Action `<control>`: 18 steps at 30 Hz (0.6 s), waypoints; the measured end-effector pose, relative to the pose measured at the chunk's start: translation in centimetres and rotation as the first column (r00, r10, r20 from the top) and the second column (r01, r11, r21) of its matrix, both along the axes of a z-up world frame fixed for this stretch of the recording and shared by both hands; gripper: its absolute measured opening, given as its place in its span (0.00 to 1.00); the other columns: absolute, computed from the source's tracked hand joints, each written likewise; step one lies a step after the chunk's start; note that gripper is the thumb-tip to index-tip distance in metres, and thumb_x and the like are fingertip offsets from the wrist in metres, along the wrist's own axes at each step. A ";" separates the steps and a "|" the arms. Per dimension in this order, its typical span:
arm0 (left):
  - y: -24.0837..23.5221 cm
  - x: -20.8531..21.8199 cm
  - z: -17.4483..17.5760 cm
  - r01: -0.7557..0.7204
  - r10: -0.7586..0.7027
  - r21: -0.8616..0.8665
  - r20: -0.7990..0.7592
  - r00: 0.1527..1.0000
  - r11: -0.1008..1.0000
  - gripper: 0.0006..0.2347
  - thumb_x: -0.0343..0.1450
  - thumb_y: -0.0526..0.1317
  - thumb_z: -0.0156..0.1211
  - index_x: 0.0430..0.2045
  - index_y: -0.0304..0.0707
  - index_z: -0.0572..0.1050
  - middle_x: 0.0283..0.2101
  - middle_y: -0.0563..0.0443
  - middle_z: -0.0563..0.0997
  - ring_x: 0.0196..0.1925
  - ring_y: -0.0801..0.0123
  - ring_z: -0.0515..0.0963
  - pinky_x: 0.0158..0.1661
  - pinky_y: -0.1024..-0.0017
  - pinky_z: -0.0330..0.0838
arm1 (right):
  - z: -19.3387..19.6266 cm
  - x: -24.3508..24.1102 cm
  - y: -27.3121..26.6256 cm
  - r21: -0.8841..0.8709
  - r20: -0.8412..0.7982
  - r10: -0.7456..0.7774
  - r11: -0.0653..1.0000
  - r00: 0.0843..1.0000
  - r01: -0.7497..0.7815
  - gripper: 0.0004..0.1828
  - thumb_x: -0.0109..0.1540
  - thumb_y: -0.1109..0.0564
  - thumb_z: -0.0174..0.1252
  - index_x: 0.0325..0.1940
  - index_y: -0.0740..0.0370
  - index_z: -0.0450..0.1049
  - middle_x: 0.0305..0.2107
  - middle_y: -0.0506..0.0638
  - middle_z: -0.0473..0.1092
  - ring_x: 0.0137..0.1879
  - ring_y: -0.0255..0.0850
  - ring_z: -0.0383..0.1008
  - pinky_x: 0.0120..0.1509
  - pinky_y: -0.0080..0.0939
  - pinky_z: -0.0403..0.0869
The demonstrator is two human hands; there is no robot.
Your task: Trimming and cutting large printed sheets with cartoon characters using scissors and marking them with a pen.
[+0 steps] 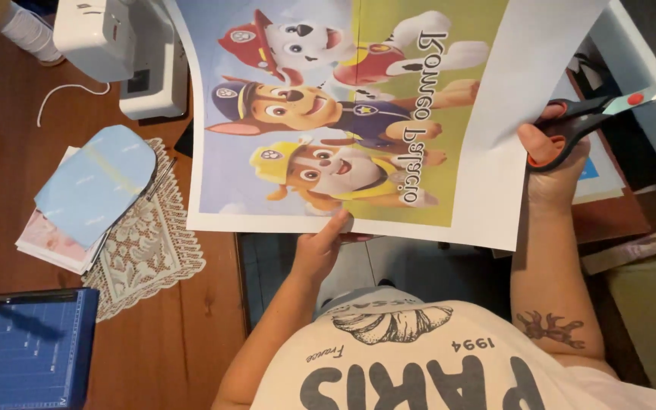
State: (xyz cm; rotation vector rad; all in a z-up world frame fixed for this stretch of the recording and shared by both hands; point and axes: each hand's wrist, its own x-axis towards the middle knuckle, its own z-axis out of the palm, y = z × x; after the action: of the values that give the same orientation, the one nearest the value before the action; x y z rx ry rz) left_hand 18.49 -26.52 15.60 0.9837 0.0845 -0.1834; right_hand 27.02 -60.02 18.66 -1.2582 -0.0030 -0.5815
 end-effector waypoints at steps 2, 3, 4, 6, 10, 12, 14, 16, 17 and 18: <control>-0.6 0.3 0.3 -0.005 0.006 0.035 -0.019 1.000 0.999 0.21 0.69 0.40 0.62 0.55 0.26 0.74 0.55 0.40 0.80 0.52 0.49 0.82 0.42 0.55 0.86 | -0.2 0.7 -0.3 0.019 0.009 0.058 0.998 0.998 -0.058 0.15 0.61 0.62 0.64 0.49 0.50 0.71 0.44 0.38 0.71 0.53 0.29 0.74 0.65 0.30 0.73; -0.8 0.5 0.2 -0.014 0.016 0.050 -0.036 0.999 0.999 0.22 0.68 0.42 0.63 0.55 0.27 0.73 0.55 0.40 0.81 0.51 0.50 0.83 0.42 0.57 0.86 | -0.4 1.3 -0.6 0.019 0.012 0.079 0.997 0.997 -0.079 0.16 0.61 0.62 0.65 0.51 0.51 0.70 0.46 0.38 0.71 0.53 0.30 0.74 0.65 0.32 0.75; -1.1 0.8 0.1 -0.024 0.027 0.066 -0.052 0.998 0.998 0.24 0.67 0.43 0.64 0.56 0.29 0.73 0.55 0.41 0.81 0.50 0.51 0.83 0.42 0.58 0.86 | -0.6 1.9 -0.8 0.019 0.014 0.100 0.995 0.995 -0.100 0.18 0.61 0.61 0.67 0.52 0.52 0.69 0.48 0.38 0.71 0.54 0.31 0.75 0.65 0.34 0.77; -1.6 1.0 0.3 -0.047 0.052 0.099 -0.040 0.998 0.994 0.23 0.69 0.44 0.62 0.57 0.30 0.73 0.55 0.43 0.80 0.50 0.55 0.83 0.43 0.60 0.86 | -0.9 2.5 -0.2 0.077 -0.007 0.087 0.993 0.996 -0.086 0.14 0.63 0.60 0.67 0.49 0.53 0.72 0.46 0.41 0.73 0.53 0.34 0.77 0.65 0.36 0.79; -0.9 3.1 -2.8 -0.157 0.145 0.088 0.136 0.980 0.984 0.15 0.77 0.41 0.55 0.57 0.35 0.75 0.51 0.47 0.84 0.44 0.60 0.87 0.41 0.54 0.86 | -3.2 1.0 0.3 -0.139 -0.223 0.001 0.990 0.975 -0.033 0.20 0.62 0.44 0.71 0.53 0.52 0.77 0.47 0.40 0.76 0.46 0.23 0.73 0.44 0.19 0.73; -0.4 3.1 -0.1 -0.240 0.220 0.106 0.176 0.960 0.965 0.14 0.77 0.41 0.54 0.56 0.37 0.76 0.50 0.48 0.84 0.43 0.62 0.86 0.41 0.56 0.86 | -5.4 -1.4 0.3 -0.241 -0.307 0.084 0.957 0.948 -0.163 0.23 0.61 0.46 0.69 0.54 0.61 0.77 0.47 0.52 0.75 0.50 0.37 0.72 0.52 0.37 0.72; -0.3 3.5 1.2 -0.322 0.293 0.120 0.213 0.932 0.939 0.13 0.78 0.42 0.53 0.55 0.38 0.76 0.49 0.50 0.84 0.43 0.64 0.86 0.42 0.58 0.86 | -7.1 -3.2 0.2 -0.331 -0.397 0.151 0.896 0.905 -0.295 0.26 0.61 0.48 0.68 0.55 0.70 0.76 0.47 0.65 0.74 0.54 0.50 0.71 0.60 0.54 0.71; 0.3 3.7 0.9 -0.423 0.386 0.123 0.246 0.889 0.898 0.14 0.78 0.42 0.53 0.56 0.37 0.76 0.50 0.51 0.84 0.45 0.65 0.85 0.44 0.57 0.85 | -8.6 -5.7 1.0 -0.081 -0.519 0.492 0.786 0.699 -0.613 0.24 0.60 0.52 0.65 0.56 0.70 0.77 0.41 0.63 0.81 0.50 0.47 0.79 0.60 0.49 0.75; 0.4 3.6 1.8 -0.430 0.392 0.126 0.241 0.888 0.894 0.14 0.78 0.42 0.53 0.56 0.37 0.76 0.50 0.51 0.84 0.45 0.65 0.85 0.44 0.57 0.85 | -8.1 -6.0 1.8 -0.077 -0.523 0.497 0.781 0.692 -0.619 0.24 0.60 0.52 0.65 0.56 0.70 0.77 0.41 0.63 0.81 0.50 0.47 0.79 0.60 0.49 0.75; 0.4 3.5 2.7 -0.467 0.430 0.103 0.259 0.865 0.878 0.13 0.78 0.41 0.52 0.54 0.37 0.76 0.49 0.51 0.84 0.44 0.65 0.86 0.43 0.60 0.86 | -7.5 -6.4 2.5 -0.073 -0.530 0.549 0.729 0.646 -0.680 0.24 0.58 0.54 0.68 0.54 0.70 0.78 0.38 0.62 0.82 0.48 0.46 0.82 0.57 0.49 0.77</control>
State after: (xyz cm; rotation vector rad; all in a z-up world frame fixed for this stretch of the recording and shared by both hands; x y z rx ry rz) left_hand 21.97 -26.08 18.31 1.1150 0.1177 0.3757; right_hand 20.62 -57.48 11.12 -1.5313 -0.1066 0.3669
